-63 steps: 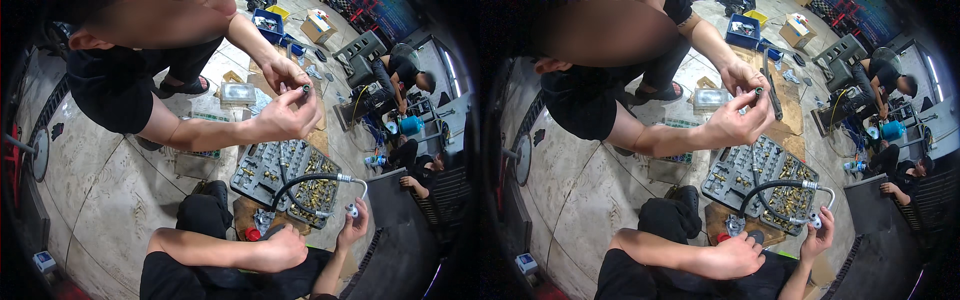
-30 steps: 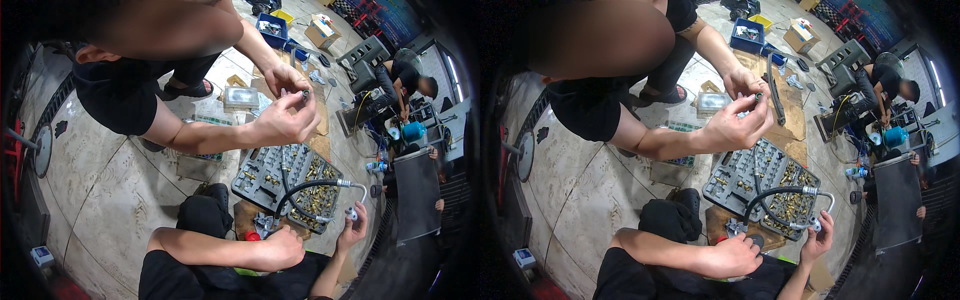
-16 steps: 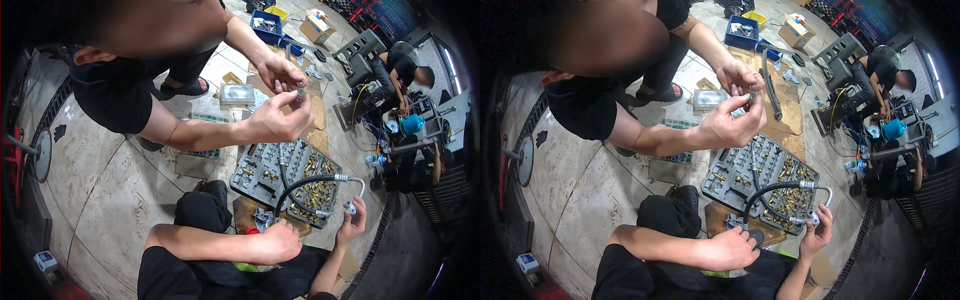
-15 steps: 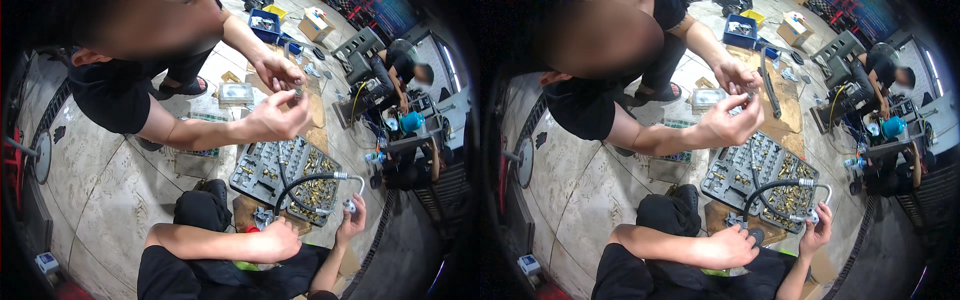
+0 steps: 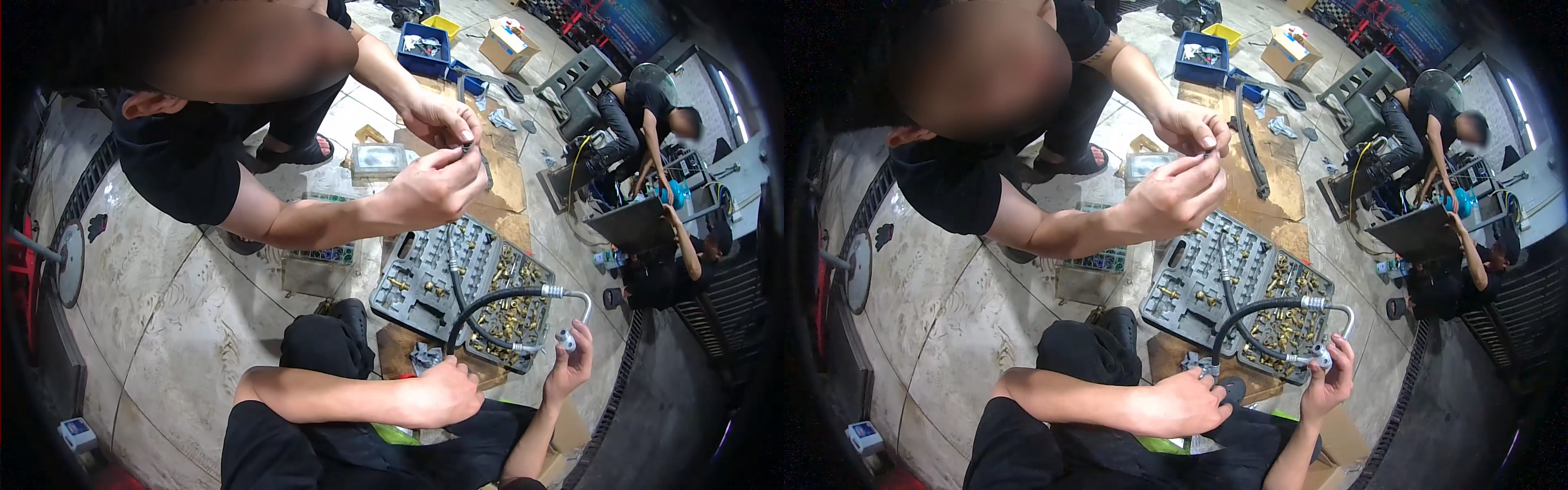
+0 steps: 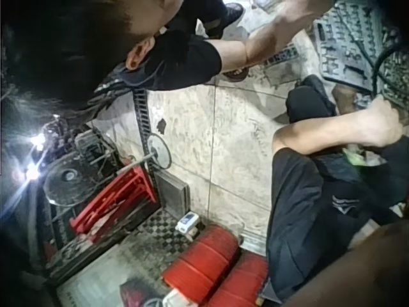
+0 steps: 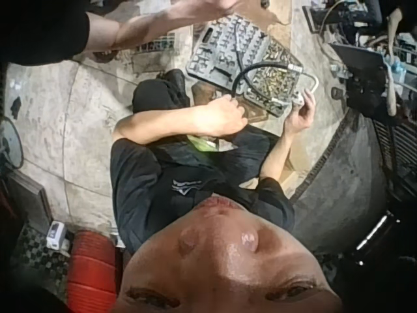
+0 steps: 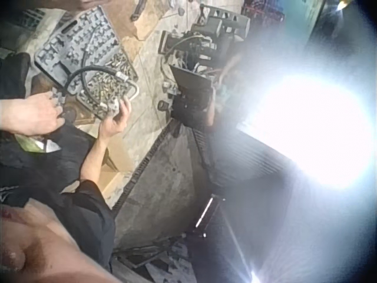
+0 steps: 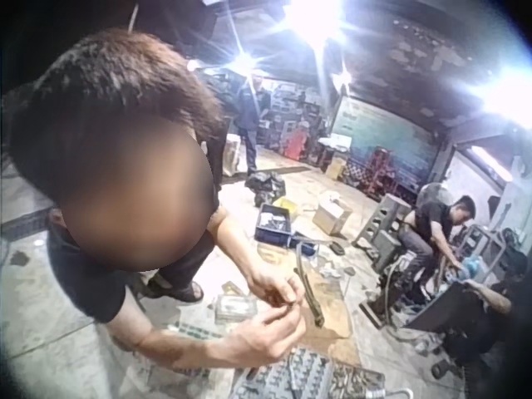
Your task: Assembling and inspecting a car air conditioning hose and valve assembly.
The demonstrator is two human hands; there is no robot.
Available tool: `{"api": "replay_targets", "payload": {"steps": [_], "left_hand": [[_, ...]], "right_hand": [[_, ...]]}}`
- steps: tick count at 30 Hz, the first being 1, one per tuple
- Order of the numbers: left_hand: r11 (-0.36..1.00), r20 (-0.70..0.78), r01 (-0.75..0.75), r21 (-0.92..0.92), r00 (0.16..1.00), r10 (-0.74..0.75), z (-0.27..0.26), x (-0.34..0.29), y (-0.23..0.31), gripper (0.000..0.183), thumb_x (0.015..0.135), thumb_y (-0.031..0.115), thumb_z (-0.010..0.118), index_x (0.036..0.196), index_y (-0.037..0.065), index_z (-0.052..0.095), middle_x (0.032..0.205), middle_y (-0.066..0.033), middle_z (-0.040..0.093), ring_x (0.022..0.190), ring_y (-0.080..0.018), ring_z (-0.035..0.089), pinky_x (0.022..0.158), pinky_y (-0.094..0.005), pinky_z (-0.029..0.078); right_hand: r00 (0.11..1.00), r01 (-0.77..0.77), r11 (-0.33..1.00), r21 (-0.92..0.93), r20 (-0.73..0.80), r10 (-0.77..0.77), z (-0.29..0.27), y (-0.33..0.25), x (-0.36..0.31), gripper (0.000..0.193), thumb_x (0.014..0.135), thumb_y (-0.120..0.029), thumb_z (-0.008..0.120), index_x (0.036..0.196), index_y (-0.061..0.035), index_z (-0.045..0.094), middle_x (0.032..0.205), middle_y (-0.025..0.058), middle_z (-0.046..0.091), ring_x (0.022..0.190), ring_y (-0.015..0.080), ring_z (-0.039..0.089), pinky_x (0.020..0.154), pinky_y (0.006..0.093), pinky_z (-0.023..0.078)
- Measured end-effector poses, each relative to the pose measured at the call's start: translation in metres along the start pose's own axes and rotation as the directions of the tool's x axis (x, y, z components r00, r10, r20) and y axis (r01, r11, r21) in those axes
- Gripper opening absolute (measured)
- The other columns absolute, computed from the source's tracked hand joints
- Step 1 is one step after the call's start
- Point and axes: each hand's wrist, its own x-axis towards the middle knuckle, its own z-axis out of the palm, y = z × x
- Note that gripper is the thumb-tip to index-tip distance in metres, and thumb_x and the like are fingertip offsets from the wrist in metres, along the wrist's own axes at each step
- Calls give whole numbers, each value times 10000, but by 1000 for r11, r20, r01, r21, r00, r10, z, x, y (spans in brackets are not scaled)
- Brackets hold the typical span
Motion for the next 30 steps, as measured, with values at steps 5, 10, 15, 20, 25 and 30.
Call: {"api": "replay_targets", "payload": {"steps": [5, 10, 15, 20, 25, 30], "left_hand": [[1000, -30, -9, 5, 1000, 9, -1, -2, 0, 198, 808, 145, 568, 954, 18, 612, 881, -121, 616, 805, -262, 625, 682, -377, 474], [1000, -71, -21, 0, 997, 21, 1, -4, 0, 189, 804, 148, 571, 932, 16, 614, 861, -123, 616, 791, -266, 625, 671, -379, 473], [1000, -67, -22, -5, 997, 22, 2, -4, 2, 183, 801, 152, 573, 924, 23, 619, 855, -123, 615, 791, -266, 625, 671, -376, 473], [1000, -91, 0, 25, 996, 2, 3, -5, 1, 182, 799, 159, 574, 922, 35, 624, 856, -118, 616, 782, -267, 626, 668, -377, 471], [999, -52, -11, 46, 999, 13, 3, -5, -2, 197, 812, 149, 560, 954, 34, 631, 873, -119, 622, 803, -268, 633, 682, -376, 476], [1000, 8, -14, 9, 1000, 14, 2, -2, -1, 225, 818, 145, 552, 998, 26, 616, 886, -121, 620, 833, -278, 635, 713, -393, 487]], "right_hand": [[1000, 10, 1000, -12, 12, -10, 1, 3, -1, 368, 892, -230, 689, 1143, 15, 577, 1275, 182, 542, 1138, 242, 541, 886, 325, 488], [1000, -1, 1000, -3, 5, 1, 3, 1, 0, 350, 896, -203, 683, 1148, 14, 574, 1276, 183, 544, 1144, 241, 539, 888, 322, 484], [1000, -9, 1000, -1, 18, 9, 4, -2, 0, 352, 899, -208, 681, 1150, 14, 573, 1278, 180, 545, 1149, 240, 535, 908, 324, 468], [1000, 3, 1000, -15, 3, -3, 4, -2, -1, 356, 898, -207, 681, 1158, 10, 570, 1281, 180, 543, 1149, 241, 536, 895, 326, 484], [998, -50, 998, 32, -22, 51, 2, -4, -4, 354, 877, -199, 702, 1117, 28, 573, 1256, 190, 549, 1157, 265, 537, 946, 363, 454], [993, -113, 992, 47, -38, 115, -2, -7, -7, 340, 859, -189, 722, 1073, 35, 581, 1231, 201, 557, 1167, 290, 535, 1002, 382, 398]]}}
